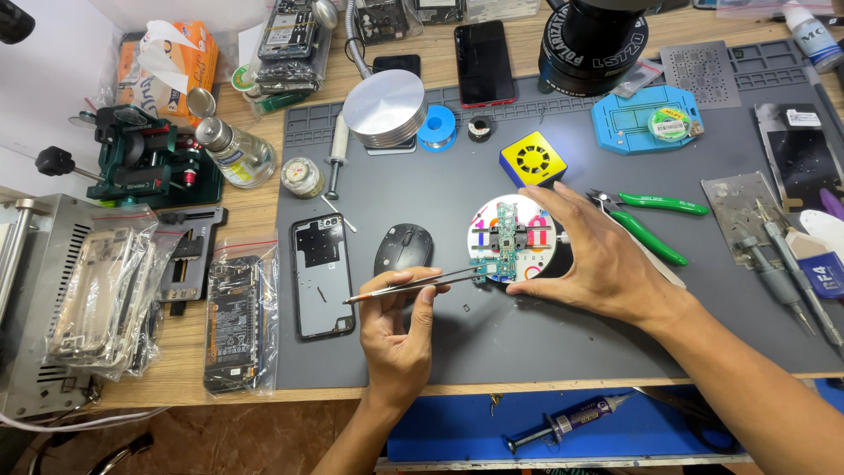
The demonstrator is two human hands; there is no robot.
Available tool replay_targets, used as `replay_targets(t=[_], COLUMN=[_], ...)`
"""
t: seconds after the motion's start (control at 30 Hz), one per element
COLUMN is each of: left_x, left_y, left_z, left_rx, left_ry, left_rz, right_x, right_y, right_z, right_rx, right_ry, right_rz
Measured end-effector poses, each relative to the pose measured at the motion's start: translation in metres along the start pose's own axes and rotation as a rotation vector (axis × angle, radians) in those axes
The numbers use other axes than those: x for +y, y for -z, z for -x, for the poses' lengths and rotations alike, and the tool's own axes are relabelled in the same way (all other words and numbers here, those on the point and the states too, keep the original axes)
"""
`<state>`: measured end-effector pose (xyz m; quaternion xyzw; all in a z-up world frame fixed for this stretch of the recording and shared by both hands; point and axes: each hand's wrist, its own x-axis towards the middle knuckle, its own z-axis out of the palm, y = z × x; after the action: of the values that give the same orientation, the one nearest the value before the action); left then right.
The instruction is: The person uses a hot air gun to heat a small circuit board held by tweezers, then sets the tool down. They continue to manipulate the board with tweezers and a small metal tool, adjusting components on the board's surface.
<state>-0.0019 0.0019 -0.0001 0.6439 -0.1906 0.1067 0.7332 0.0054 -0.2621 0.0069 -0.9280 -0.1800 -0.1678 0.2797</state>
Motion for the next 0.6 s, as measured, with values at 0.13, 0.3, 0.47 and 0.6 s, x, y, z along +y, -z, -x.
replay_targets(t=[0.13, 0.3, 0.47, 0.6], left_x=[0.0012, 0.0004, -0.0005, 0.0001], left_y=[0.0003, 0.0003, 0.0001, 0.0001], left_z=[-0.0005, -0.0002, -0.0001, 0.0001], left_rx=[-0.008, -0.007, -0.004, -0.002], left_ry=[-0.001, -0.004, -0.003, 0.002], left_rz=[0.002, 0.005, 0.002, 0.01], right_x=[0.0023, 0.0017, 0.0001, 0.0025], right_y=[0.0005, 0.0045, 0.0072, 0.0013], right_z=[-0.0002, -0.004, -0.0064, -0.0035], right_rx=[-0.033, -0.046, -0.085, -0.119], right_ry=[0.005, 0.03, 0.003, -0.018], right_rz=[-0.021, -0.057, -0.088, -0.105])
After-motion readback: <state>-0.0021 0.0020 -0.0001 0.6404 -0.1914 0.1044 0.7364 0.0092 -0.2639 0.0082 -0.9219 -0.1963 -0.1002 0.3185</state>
